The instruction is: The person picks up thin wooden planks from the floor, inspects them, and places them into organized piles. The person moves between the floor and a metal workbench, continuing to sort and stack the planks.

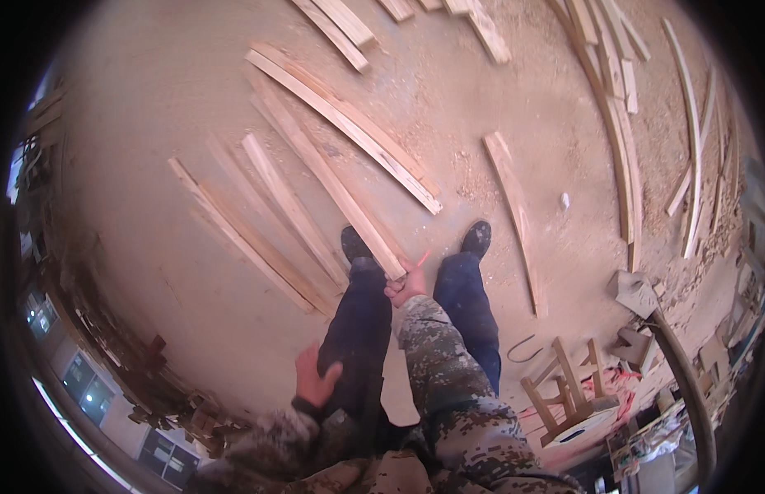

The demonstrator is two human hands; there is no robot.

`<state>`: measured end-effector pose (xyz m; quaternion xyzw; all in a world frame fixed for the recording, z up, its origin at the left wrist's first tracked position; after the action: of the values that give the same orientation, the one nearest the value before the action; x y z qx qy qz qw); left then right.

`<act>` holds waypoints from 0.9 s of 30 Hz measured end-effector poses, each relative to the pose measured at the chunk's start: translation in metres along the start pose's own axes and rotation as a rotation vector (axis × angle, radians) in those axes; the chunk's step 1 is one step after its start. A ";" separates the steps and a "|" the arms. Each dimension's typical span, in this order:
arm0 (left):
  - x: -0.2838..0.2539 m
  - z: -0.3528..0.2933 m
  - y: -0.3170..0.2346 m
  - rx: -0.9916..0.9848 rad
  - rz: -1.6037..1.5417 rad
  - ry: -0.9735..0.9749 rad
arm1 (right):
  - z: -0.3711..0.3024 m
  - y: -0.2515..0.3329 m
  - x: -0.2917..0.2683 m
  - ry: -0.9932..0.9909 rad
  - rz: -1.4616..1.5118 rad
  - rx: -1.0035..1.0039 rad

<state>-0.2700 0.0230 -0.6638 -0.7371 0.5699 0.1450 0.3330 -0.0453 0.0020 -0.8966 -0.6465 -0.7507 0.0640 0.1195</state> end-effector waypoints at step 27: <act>-0.003 0.050 -0.032 -0.218 0.246 0.044 | 0.186 0.096 -0.072 0.124 0.094 -0.314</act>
<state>-0.2324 0.0620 -0.6882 -0.6965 0.6439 0.2294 0.2183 0.0076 -0.0428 -1.1065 -0.6943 -0.7117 -0.0886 0.0601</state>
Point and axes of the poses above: each hand's wrist, its own z-axis towards the middle knuckle, its own x-axis out of the palm, y = z × x, the point moved 4 cm from there along z, towards the middle knuckle, and after that the axes turned 3 degrees about -x, right-handed, at the moved point
